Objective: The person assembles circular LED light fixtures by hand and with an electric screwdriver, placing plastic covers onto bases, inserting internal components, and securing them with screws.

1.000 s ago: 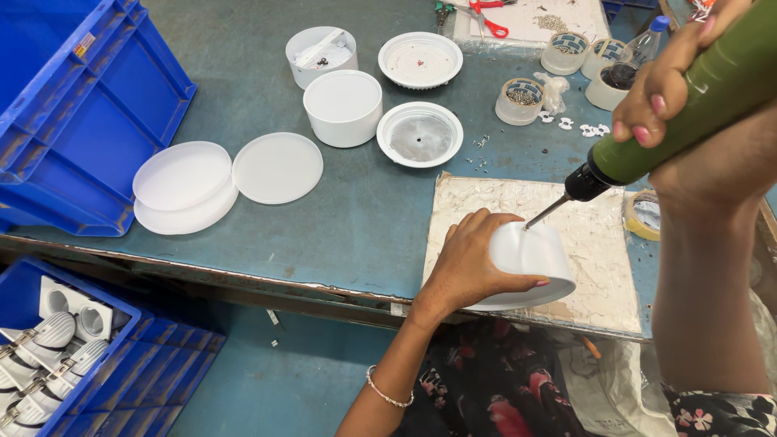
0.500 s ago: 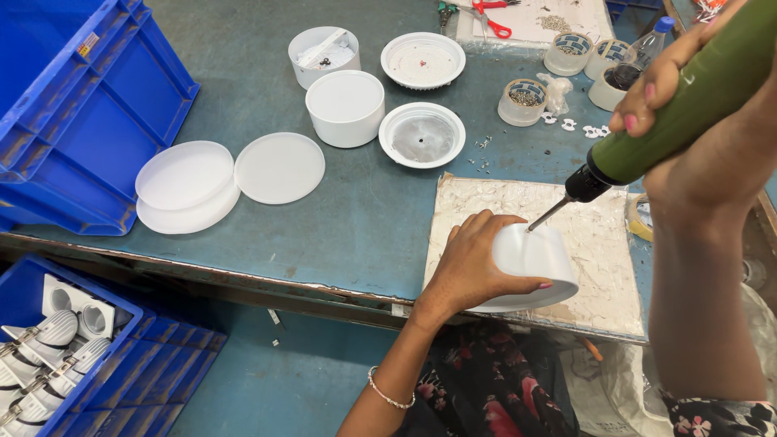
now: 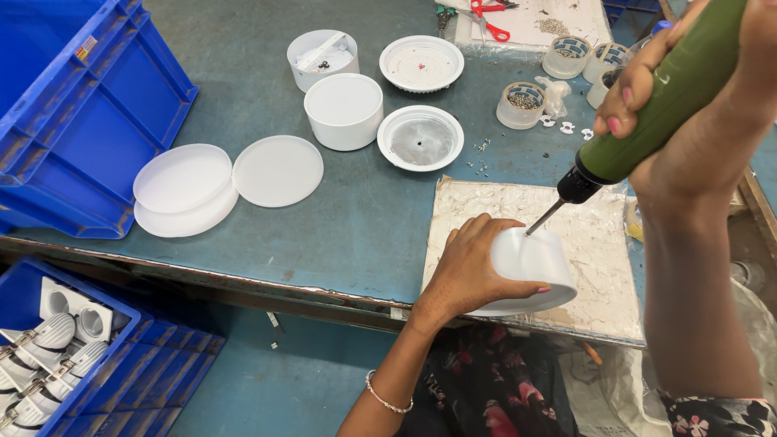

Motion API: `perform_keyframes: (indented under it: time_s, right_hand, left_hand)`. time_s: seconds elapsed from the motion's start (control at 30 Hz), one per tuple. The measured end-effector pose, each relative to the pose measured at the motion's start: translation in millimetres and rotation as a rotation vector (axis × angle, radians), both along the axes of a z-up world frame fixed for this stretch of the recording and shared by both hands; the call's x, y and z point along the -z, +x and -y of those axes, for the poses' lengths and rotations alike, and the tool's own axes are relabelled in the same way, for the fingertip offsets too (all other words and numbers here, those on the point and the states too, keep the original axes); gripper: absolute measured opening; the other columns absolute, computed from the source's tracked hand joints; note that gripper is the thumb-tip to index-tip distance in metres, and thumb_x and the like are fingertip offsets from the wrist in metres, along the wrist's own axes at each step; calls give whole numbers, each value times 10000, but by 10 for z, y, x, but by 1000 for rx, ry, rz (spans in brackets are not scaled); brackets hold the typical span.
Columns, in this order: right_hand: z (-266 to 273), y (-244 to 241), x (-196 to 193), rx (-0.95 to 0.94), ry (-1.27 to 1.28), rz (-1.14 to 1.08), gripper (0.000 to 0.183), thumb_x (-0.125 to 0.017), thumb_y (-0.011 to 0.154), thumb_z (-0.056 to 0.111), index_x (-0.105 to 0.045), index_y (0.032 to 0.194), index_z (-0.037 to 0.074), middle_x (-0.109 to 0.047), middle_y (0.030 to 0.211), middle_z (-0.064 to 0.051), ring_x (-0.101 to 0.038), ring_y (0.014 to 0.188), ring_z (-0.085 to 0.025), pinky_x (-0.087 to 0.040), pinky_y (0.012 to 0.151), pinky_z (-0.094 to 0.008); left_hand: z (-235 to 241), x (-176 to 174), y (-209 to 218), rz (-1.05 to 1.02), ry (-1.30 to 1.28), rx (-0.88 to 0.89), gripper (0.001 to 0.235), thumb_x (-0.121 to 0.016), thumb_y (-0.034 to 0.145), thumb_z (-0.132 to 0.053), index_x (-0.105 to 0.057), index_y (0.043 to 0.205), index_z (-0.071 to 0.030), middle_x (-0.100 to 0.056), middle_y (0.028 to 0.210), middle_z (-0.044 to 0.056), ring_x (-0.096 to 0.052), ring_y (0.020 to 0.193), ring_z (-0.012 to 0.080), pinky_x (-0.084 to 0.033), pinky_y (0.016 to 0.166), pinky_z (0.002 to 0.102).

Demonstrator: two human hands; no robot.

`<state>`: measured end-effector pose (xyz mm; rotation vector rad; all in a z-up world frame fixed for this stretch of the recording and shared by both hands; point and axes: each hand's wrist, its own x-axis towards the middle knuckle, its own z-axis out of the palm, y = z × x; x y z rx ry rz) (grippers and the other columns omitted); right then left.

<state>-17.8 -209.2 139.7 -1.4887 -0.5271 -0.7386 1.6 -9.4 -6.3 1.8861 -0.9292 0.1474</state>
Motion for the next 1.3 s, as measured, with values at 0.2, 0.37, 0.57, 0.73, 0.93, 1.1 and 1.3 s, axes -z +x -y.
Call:
perform_keyframes:
  time_s: [0.2, 0.37, 0.57, 0.73, 0.93, 1.1, 1.3]
  right_hand:
    - [-28, 4, -23, -7, -6, -11, 576, -468, 1109, 622, -351, 1001, 68, -382, 694, -124, -389, 529, -213, -373, 560, -339]
    - [-41, 20, -20, -7, 13, -31, 600, -491, 1078, 650, -383, 1039, 60, -387, 707, -132, -383, 537, -215, -369, 560, -340]
    - [-99, 18, -19, 14, 9, -19, 638, -496, 1049, 678, -383, 1023, 51, -406, 707, -148, -387, 528, -221, -387, 555, -353]
    - [-160, 24, -44, -54, 19, -12, 655, -478, 1029, 699, -399, 1023, 48, -414, 704, -147, -409, 528, -220, -367, 531, -333]
    - [-76, 78, 19, -32, -51, 36, 653, -484, 1079, 671, -429, 1031, 22, -416, 716, -154, -420, 541, -238, -368, 527, -338]
    - [451, 236, 117, -212, 147, 7, 510, -463, 1135, 543, -506, 1103, 36, -430, 748, -103, -432, 585, -205, -417, 586, -348]
    - [1291, 342, 365, -55, 258, -113, 462, -494, 1108, 496, -526, 1110, 35, -464, 780, -99, -460, 626, -199, -423, 608, -347]
  left_hand:
    - [-17, -4, 7, 4, -12, 0, 843, -865, 618, -581, -674, 1277, -92, -665, 1156, 103, -651, 1110, 285, -453, 1016, 415]
    - [-18, -8, 9, 12, 6, 4, 856, -867, 617, -586, -671, 1285, -89, -665, 1148, 112, -648, 1109, 291, -450, 1007, 415]
    - [-22, 4, 21, 9, -1, -3, 846, -867, 617, -584, -672, 1270, -82, -674, 1147, 108, -654, 1109, 288, -452, 1007, 411]
    - [-13, 18, 49, 32, -10, 17, 845, -862, 619, -586, -672, 1265, -75, -674, 1162, 112, -655, 1120, 296, -455, 1004, 415]
    - [21, 21, 31, 24, 19, -17, 858, -859, 615, -603, -660, 1253, -65, -674, 1168, 123, -652, 1129, 310, -456, 995, 427]
    - [-8, 17, 41, 16, 3, -16, 858, -861, 611, -600, -659, 1249, -62, -675, 1187, 131, -646, 1140, 316, -455, 1019, 431]
    - [-21, 52, 28, 40, -9, -20, 847, -860, 634, -596, -642, 1253, -60, -661, 1202, 128, -635, 1159, 318, -446, 1039, 435]
